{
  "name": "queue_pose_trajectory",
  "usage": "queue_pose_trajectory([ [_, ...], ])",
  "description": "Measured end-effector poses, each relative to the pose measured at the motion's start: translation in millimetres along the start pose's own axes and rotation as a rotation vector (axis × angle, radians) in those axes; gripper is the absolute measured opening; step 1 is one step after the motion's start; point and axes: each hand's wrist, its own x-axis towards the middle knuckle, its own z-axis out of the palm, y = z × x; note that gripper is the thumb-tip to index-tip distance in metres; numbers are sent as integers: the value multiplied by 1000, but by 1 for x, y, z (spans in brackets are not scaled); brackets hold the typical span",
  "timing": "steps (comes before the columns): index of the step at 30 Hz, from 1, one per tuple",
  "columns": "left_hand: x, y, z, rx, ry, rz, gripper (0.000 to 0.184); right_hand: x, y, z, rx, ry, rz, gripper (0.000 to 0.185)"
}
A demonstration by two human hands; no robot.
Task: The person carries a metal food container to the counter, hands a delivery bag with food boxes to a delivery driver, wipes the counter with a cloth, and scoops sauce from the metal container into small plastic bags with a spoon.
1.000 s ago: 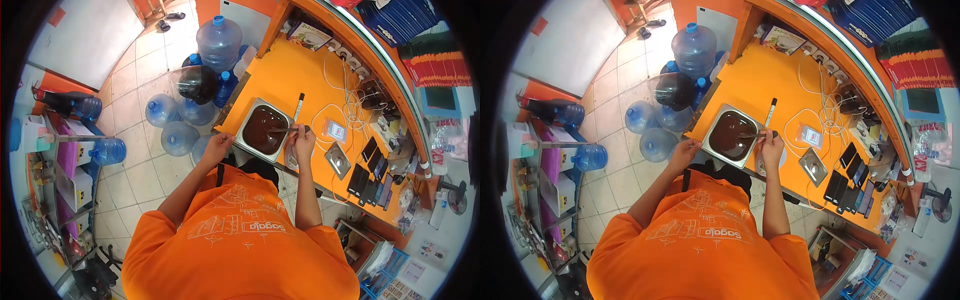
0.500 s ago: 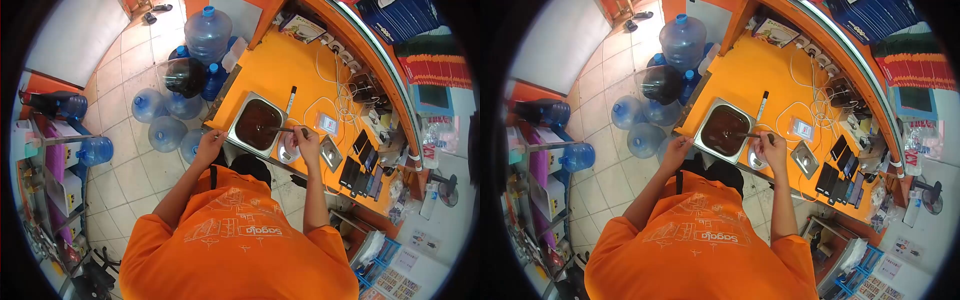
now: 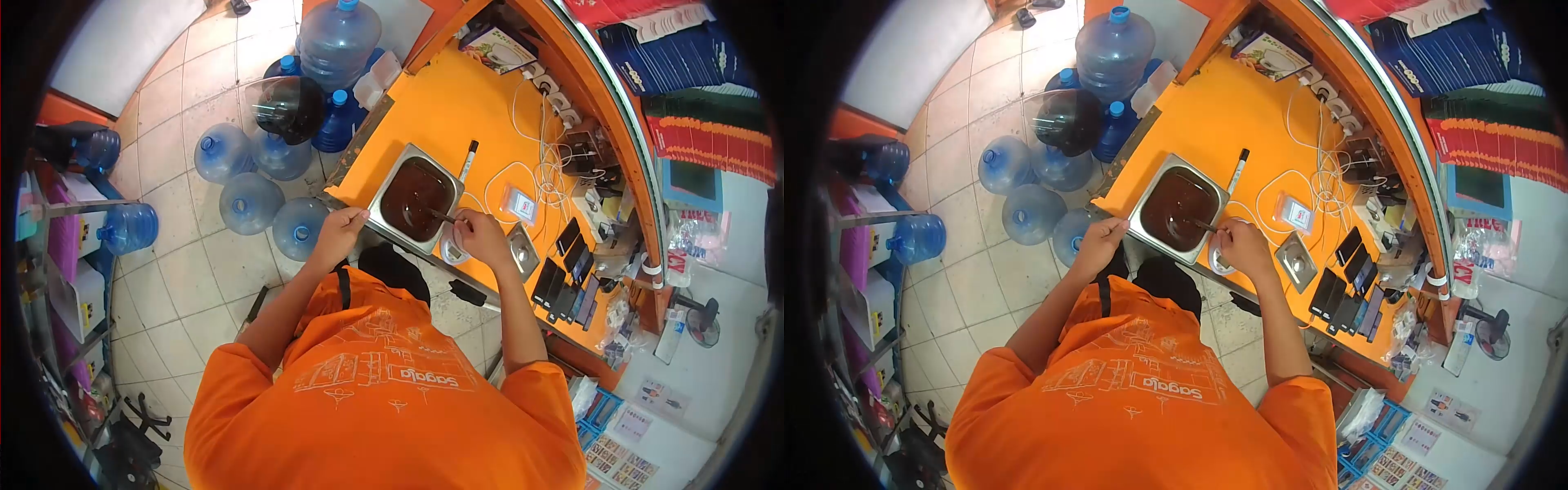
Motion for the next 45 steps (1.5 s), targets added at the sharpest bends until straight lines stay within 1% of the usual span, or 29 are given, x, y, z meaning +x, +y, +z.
queue_pose_trajectory([
  [1,0,-2,0,-6,3,-1,29,-2,-7,-3,38,4,70,16],
  [2,1,-4,1,-18,11,14,28,-2,-9,-2,34,0,69,16],
  [4,1,-6,2,-33,18,31,28,-2,-10,2,-39,33,147,17],
  [6,1,-6,3,-22,34,77,28,-1,-3,19,-80,37,128,18],
  [8,0,-3,4,-44,37,77,28,2,2,23,-118,41,106,19],
  [10,-1,-3,4,-59,35,77,28,5,5,19,-17,-10,31,20],
  [11,0,-6,5,-36,53,90,29,5,0,17,-14,-4,30,20],
  [13,4,-10,5,-16,77,109,29,5,-13,10,-65,14,149,21],
  [16,2,-12,5,-11,75,125,30,3,0,24,-121,27,91,21],
  [18,3,-7,3,5,48,120,30,4,-3,20,-64,4,75,20],
  [20,-1,3,2,0,54,89,30,5,-8,15,-59,27,156,20],
  [21,-2,5,2,-2,48,63,30,6,-1,22,-87,61,57,19],
  [22,-2,3,3,-6,51,62,30,7,1,22,-90,59,55,19],
  [24,0,-1,4,-4,78,139,30,10,-2,16,-46,23,92,18],
  [28,1,-3,5,-20,83,121,30,12,-6,15,-110,17,80,19],
  [30,1,-5,5,-10,82,157,29,16,-2,13,9,7,100,19],
  [34,0,-9,6,-26,81,134,30,18,10,20,-61,-6,52,19],
  [36,1,-9,6,-2,77,135,31,20,7,15,40,11,84,20],
  [39,5,-15,5,18,53,121,31,20,7,18,-37,-58,63,20],
  [43,4,-14,1,-17,37,132,32,22,-1,6,-24,-27,66,21],
  [45,4,-9,-6,78,-1,107,31,22,3,15,-8,-16,23,21],
])
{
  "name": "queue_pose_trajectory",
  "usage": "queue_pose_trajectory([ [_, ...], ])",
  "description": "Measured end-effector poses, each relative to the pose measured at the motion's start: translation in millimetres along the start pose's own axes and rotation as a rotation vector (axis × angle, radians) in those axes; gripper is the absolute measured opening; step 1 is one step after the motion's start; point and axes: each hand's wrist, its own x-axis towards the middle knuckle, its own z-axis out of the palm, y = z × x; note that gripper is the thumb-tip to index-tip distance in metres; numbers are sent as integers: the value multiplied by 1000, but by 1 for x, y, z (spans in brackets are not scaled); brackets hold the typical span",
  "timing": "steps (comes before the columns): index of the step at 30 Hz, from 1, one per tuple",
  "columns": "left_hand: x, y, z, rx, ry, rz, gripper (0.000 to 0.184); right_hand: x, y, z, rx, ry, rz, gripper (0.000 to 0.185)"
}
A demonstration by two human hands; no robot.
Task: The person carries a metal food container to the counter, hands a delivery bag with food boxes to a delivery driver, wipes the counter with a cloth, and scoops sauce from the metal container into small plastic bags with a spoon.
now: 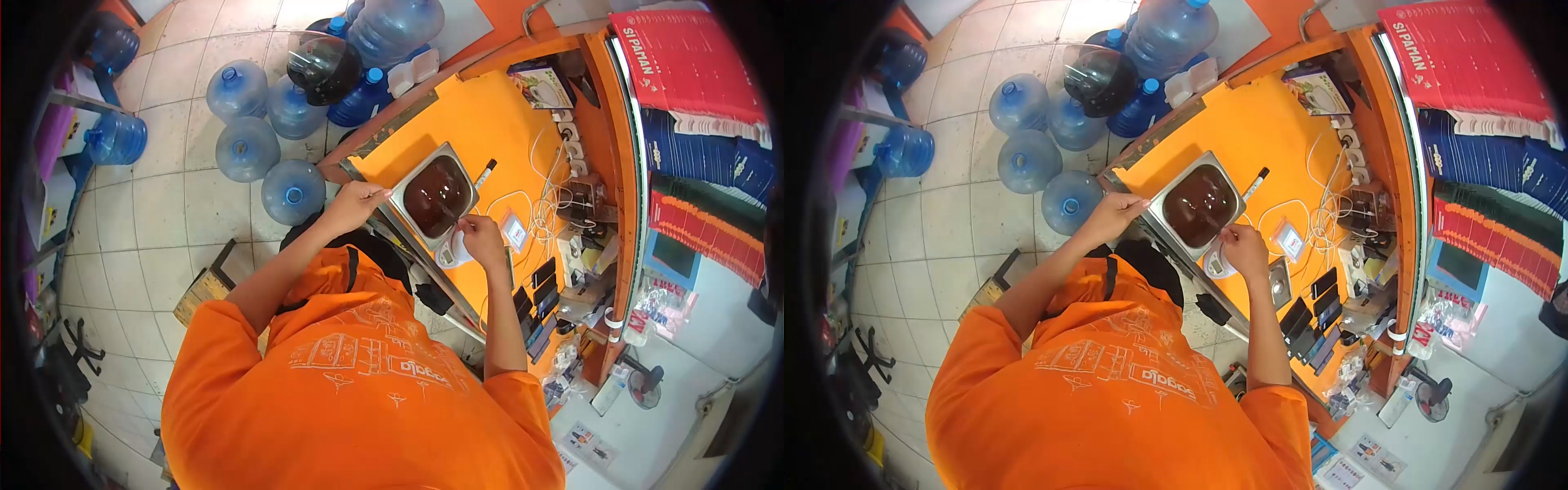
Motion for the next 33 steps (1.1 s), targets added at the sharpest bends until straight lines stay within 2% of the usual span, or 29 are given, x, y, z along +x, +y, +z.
queue_pose_trajectory([
  [1,3,-6,1,-2,9,0,31,1,1,-1,-3,-3,-8,21],
  [3,11,-13,2,-131,392,320,30,4,0,-9,21,1,74,22],
  [5,22,-8,-10,-27,450,264,27,3,0,-8,-22,-4,101,23],
  [7,37,-4,-15,83,506,208,25,5,7,-1,16,-20,-9,23],
  [9,68,-18,-3,248,675,500,23,5,-1,-11,-22,-9,34,22],
  [10,76,-22,0,334,611,384,21,8,4,-9,-34,21,12,23],
  [11,75,-16,1,441,607,383,21,8,11,-1,-73,38,-37,22],
  [12,89,-34,7,482,638,483,23,8,17,6,-104,57,-93,23],
  [13,88,-35,6,621,587,475,26,9,15,2,-15,0,-109,23],
  [14,94,-44,12,668,560,460,29,11,17,-1,-7,-19,-32,22],
  [15,92,-39,12,626,614,523,29,13,21,-2,35,-3,14,23],
  [17,94,-34,8,592,643,547,30,11,17,1,-1,40,-47,20],
  [19,89,-31,9,558,559,485,30,11,14,0,35,-23,-8,19],
  [23,89,-30,10,567,588,515,29,14,11,-7,31,25,1,20],
  [27,90,-33,10,581,597,529,28,20,12,-2,33,-18,-7,23],
  [29,94,-40,12,628,617,507,30,15,12,2,-53,13,20,23],
  [31,96,-43,13,714,629,477,31,20,30,9,61,-5,-29,24],
  [32,97,-43,14,767,621,445,31,18,15,0,-52,-4,39,25],
  [33,96,-40,12,682,609,468,30,23,23,3,-53,58,-55,26],
])
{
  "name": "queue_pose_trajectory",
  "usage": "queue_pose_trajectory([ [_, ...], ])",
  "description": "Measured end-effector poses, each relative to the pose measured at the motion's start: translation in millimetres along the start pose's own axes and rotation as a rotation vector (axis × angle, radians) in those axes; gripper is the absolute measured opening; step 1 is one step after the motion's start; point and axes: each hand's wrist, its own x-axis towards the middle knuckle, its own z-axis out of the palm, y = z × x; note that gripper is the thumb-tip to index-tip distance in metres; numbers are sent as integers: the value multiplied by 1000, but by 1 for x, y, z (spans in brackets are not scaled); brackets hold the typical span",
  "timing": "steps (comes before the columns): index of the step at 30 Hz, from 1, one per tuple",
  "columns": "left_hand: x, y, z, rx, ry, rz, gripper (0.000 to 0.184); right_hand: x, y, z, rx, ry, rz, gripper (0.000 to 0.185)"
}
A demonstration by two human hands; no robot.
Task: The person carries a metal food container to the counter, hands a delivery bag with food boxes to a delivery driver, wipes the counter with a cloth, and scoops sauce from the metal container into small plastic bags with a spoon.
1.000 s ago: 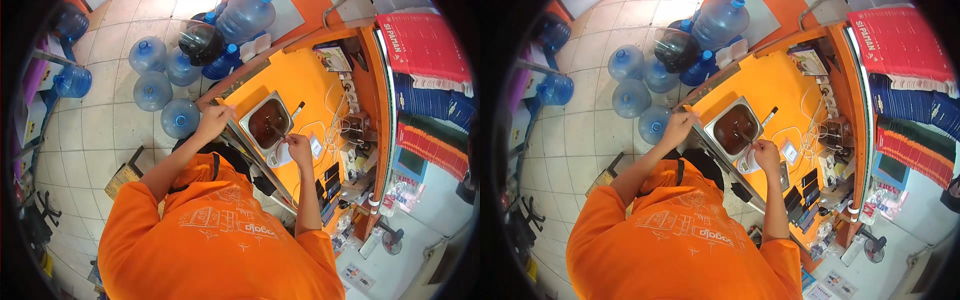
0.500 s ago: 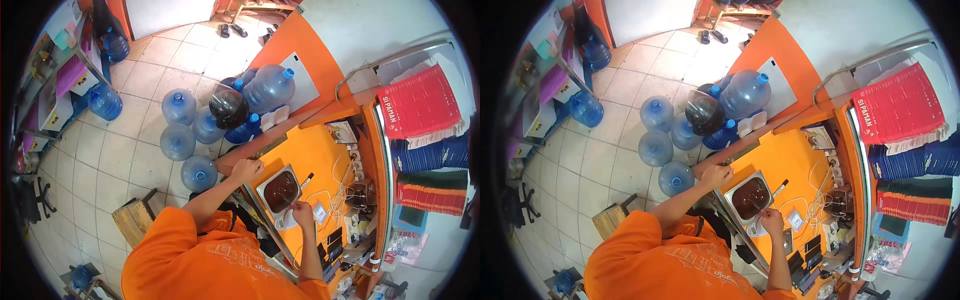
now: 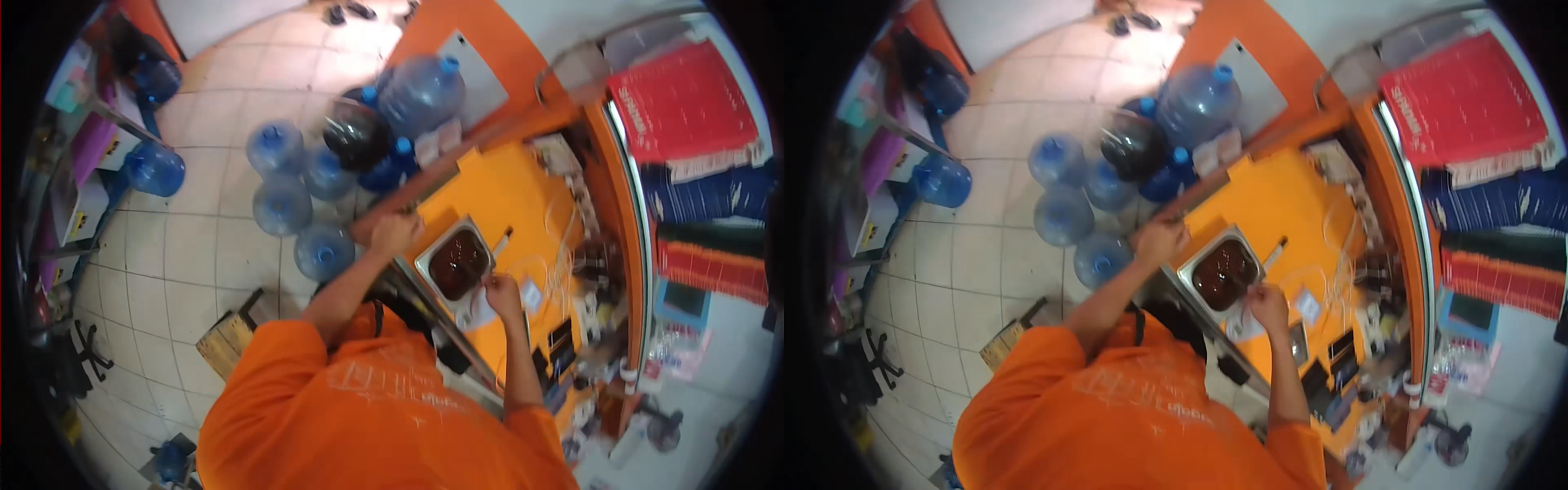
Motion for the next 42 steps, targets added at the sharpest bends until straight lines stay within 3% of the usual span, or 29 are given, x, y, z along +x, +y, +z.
queue_pose_trajectory([
  [5,4,6,-9,-21,0,9,29,-4,-6,-5,174,-75,24,25],
  [8,4,8,-11,3,-39,35,29,-6,-16,-7,23,-92,66,23],
  [12,5,4,-6,-31,-13,46,27,-2,-14,-8,166,-66,108,20],
  [16,6,12,-14,17,-89,-17,26,-6,-15,-3,62,-106,64,21],
  [20,2,9,-13,-70,-21,13,30,-11,-8,-3,55,-105,121,23],
  [22,16,6,-20,-470,179,-349,36,-11,-9,-5,51,-148,67,28],
  [24,34,45,-90,-898,192,-388,41,-11,-12,-6,-6,-67,154,26],
  [25,40,70,-139,-1135,83,-436,41,-14,-15,-7,18,-20,132,24],
  [26,48,92,-186,-1269,38,-220,43,-10,-8,-2,36,-3,113,24],
  [27,56,118,-239,-1153,15,29,42,-9,3,4,57,-35,90,24],
  [28,59,146,-285,-1419,-76,92,37,-11,9,11,75,-75,71,24],
  [30,73,188,-348,-1580,-233,275,20,-17,-13,-7,54,-59,87,24],
  [34,65,247,-383,-1638,-12,310,9,-11,-8,-4,-98,-68,-15,24],
  [35,64,252,-385,-1654,-15,341,9,-14,-29,-19,-13,-68,90,24],
  [42,63,274,-376,-1740,-19,457,10,-13,-25,-11,-39,26,37,23],
])
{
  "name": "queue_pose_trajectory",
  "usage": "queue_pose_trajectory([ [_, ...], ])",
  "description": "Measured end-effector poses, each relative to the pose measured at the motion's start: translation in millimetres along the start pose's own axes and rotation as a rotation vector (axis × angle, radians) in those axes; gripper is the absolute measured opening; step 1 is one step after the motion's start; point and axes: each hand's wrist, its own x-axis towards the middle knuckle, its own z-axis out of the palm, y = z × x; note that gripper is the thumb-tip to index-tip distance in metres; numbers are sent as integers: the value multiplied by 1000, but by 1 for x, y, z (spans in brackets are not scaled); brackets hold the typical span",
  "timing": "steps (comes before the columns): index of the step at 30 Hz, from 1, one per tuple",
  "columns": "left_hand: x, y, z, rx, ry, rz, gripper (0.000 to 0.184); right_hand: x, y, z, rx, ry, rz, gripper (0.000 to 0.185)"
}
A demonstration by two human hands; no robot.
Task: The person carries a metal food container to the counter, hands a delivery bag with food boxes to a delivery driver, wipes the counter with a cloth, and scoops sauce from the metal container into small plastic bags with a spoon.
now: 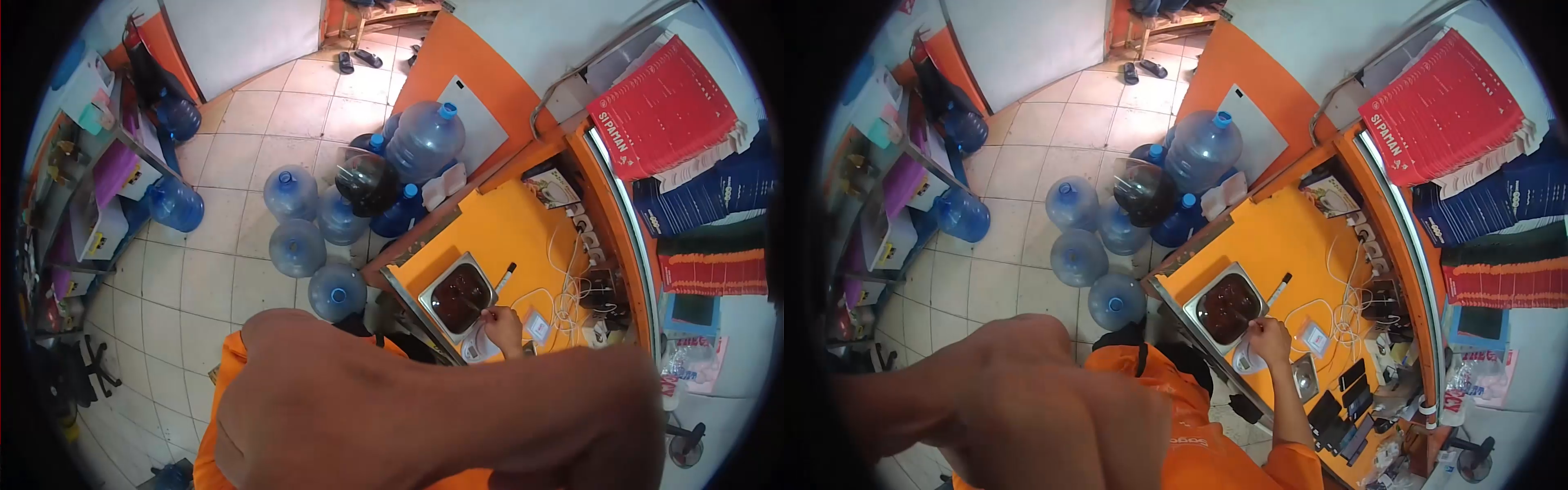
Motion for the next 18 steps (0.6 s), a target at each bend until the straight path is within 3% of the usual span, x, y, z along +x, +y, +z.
queue_pose_trajectory([
  [4,-2,-1,-2,-16,-29,-16,11,-2,-3,-1,-7,-60,-38,20],
  [10,-3,-14,-4,-82,-56,-30,13,1,15,16,41,21,-95,19],
  [13,-6,-26,-6,-106,-81,-19,14,8,13,15,106,-52,56,22],
  [18,-8,-39,-11,-158,-113,-29,15,4,-3,1,97,-65,14,20],
])
